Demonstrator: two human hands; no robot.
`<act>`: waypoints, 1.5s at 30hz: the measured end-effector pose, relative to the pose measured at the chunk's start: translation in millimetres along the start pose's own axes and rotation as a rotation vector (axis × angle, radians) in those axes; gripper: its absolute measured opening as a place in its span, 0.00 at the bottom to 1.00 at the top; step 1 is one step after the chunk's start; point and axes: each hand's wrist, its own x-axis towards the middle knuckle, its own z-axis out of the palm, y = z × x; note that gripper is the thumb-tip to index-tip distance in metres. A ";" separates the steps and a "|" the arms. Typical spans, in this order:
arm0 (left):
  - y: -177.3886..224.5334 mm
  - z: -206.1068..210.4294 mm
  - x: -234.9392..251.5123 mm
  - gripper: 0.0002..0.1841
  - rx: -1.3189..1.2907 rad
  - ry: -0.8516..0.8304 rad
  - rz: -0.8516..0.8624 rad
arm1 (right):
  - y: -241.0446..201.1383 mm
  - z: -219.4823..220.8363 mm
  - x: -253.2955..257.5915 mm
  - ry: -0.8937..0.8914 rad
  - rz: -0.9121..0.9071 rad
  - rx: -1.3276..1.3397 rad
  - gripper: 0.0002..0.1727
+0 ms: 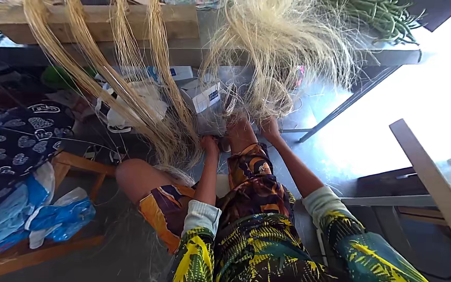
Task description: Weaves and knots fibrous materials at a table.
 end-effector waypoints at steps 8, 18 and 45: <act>-30.3 -18.8 6.8 0.14 -0.315 0.100 -0.190 | -0.3 26.9 9.7 -0.071 -0.087 -0.052 0.22; -63.9 -21.2 -36.8 0.19 0.063 0.040 -0.220 | 2.9 38.0 -13.3 -0.135 0.062 -0.071 0.22; -46.9 -30.9 -56.5 0.22 0.460 -0.086 -0.113 | 170.9 -44.6 -172.7 0.144 0.484 0.038 0.27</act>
